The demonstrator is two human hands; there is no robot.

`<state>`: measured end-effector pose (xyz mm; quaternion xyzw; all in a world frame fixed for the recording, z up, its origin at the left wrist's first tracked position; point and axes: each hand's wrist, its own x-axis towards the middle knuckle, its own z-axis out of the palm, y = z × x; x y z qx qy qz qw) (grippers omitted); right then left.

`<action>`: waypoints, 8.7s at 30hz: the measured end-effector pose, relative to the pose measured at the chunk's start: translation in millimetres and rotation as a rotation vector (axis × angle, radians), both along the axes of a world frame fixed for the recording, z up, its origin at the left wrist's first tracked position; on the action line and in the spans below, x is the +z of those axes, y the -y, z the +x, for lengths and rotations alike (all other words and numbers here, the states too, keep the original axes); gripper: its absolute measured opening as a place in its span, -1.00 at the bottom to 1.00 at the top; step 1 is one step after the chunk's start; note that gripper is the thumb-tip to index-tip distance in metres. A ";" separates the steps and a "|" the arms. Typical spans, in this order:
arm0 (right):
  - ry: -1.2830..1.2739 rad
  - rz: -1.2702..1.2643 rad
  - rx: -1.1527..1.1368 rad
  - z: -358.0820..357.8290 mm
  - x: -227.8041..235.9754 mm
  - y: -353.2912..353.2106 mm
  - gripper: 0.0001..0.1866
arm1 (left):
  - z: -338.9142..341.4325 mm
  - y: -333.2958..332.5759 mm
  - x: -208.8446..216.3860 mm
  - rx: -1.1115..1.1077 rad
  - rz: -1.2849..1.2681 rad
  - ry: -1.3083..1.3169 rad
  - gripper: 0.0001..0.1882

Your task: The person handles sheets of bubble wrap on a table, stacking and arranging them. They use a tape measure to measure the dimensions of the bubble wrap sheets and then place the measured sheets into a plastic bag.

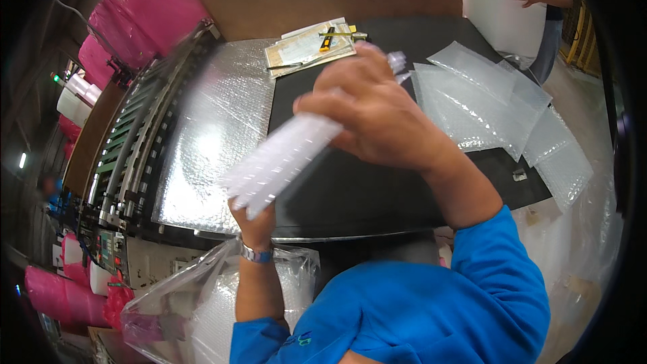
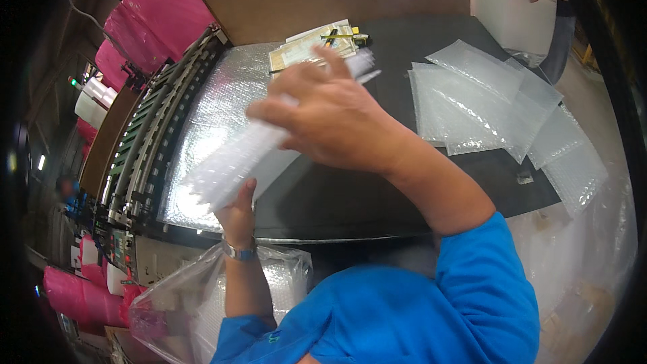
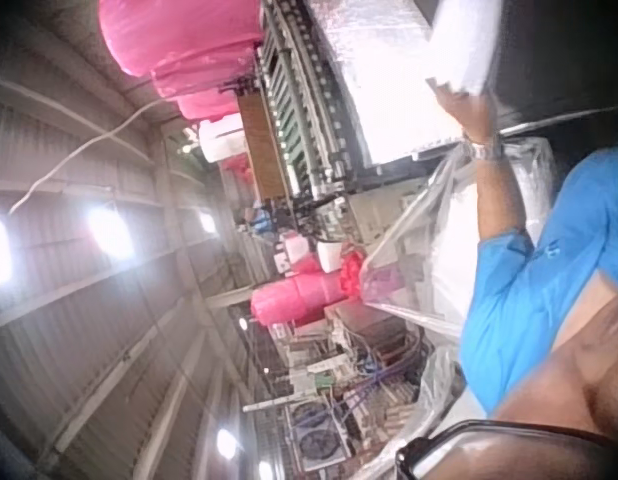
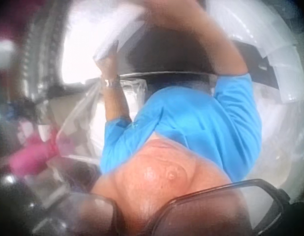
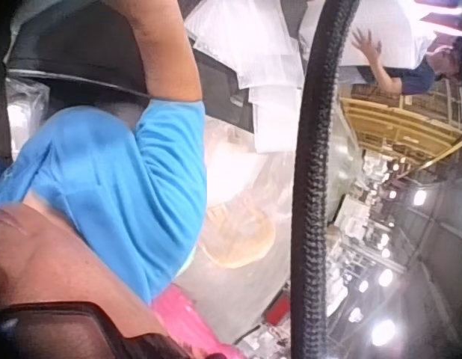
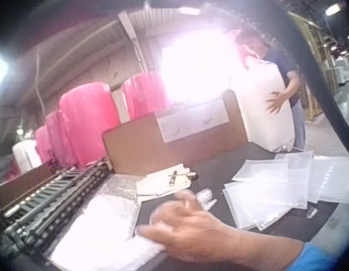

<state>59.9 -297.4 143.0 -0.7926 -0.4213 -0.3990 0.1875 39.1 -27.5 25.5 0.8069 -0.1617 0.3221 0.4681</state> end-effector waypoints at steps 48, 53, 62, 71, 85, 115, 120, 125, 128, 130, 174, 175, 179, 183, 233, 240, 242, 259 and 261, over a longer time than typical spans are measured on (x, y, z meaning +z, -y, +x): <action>-1.106 0.709 0.068 79.8 -200.8 1.0 -0.58 | -9.0 -5.0 -25.9 0.405 -0.263 0.193 -0.54; -1.104 0.711 0.076 81.2 -204.1 1.1 -0.58 | -9.3 -8.6 -26.6 0.482 -0.189 0.199 -0.54; -1.106 0.684 0.053 79.6 -201.7 1.3 -0.57 | -14.1 -26.6 -30.3 0.570 0.048 0.261 -0.57; -1.121 0.670 0.066 81.2 -205.6 2.9 -0.54 | -9.1 -17.3 3.7 0.101 -1.106 -0.163 -0.51; -1.164 0.674 0.096 81.6 -207.9 1.5 -0.53 | -1.2 -32.5 15.5 -0.191 -1.520 -0.384 -0.44; -0.439 1.174 -0.185 -191.7 -47.1 343.1 -0.36 | -21.5 30.9 -104.5 -0.346 -0.307 -0.428 -0.67; 0.152 1.757 -0.531 -302.9 -94.7 327.5 -0.56 | -21.1 28.4 -101.8 -0.342 -0.269 -0.477 -0.69; -0.887 0.715 -2.464 -456.0 -396.4 365.2 -0.35 | -18.6 24.8 -106.1 -0.324 -0.267 -0.461 -0.70; -0.135 2.039 -2.503 -417.5 -366.3 310.9 -0.29 | -21.5 27.6 -101.5 -0.350 -0.261 -0.484 -0.70; 0.077 2.110 -2.566 -401.6 -340.8 315.2 -0.24 | -18.6 24.1 -104.3 -0.379 -0.264 -0.490 -0.71; -0.845 0.099 -0.417 124.7 -204.4 -17.9 -0.63 | -25.4 50.9 -94.4 0.016 0.301 -0.239 -0.86; -0.805 0.095 -0.448 123.6 -206.1 -19.2 -0.67 | -25.1 51.6 -93.8 0.013 0.292 -0.252 -0.86; -0.675 0.070 -0.564 127.8 -212.0 -26.9 -0.79 | -15.2 56.2 -78.0 0.003 0.137 -0.512 -0.79; -0.644 0.046 -0.633 138.7 -214.6 -32.7 -0.86 | 20.0 64.1 -65.4 -0.126 0.205 -0.569 -0.69; -0.959 0.609 -0.398 163.5 -216.5 -10.2 -0.44 | 47.2 55.8 -71.8 0.299 0.629 -0.091 -0.57; -0.951 0.407 -0.419 157.5 -207.9 -13.7 -0.35 | 144.2 -31.9 -56.7 0.773 0.782 -0.218 -0.35; -0.930 0.422 -0.393 156.6 -209.5 -13.9 -0.37 | 153.3 -36.7 -70.5 0.783 0.940 -0.471 -0.34; -1.302 0.920 0.139 154.4 -206.7 5.0 -0.26 | 71.5 3.2 -103.4 0.341 0.109 -0.263 -0.54; -1.347 1.033 0.239 141.5 -193.5 -3.0 -0.23 | 73.8 -4.4 -98.9 0.337 -0.267 -0.314 -0.43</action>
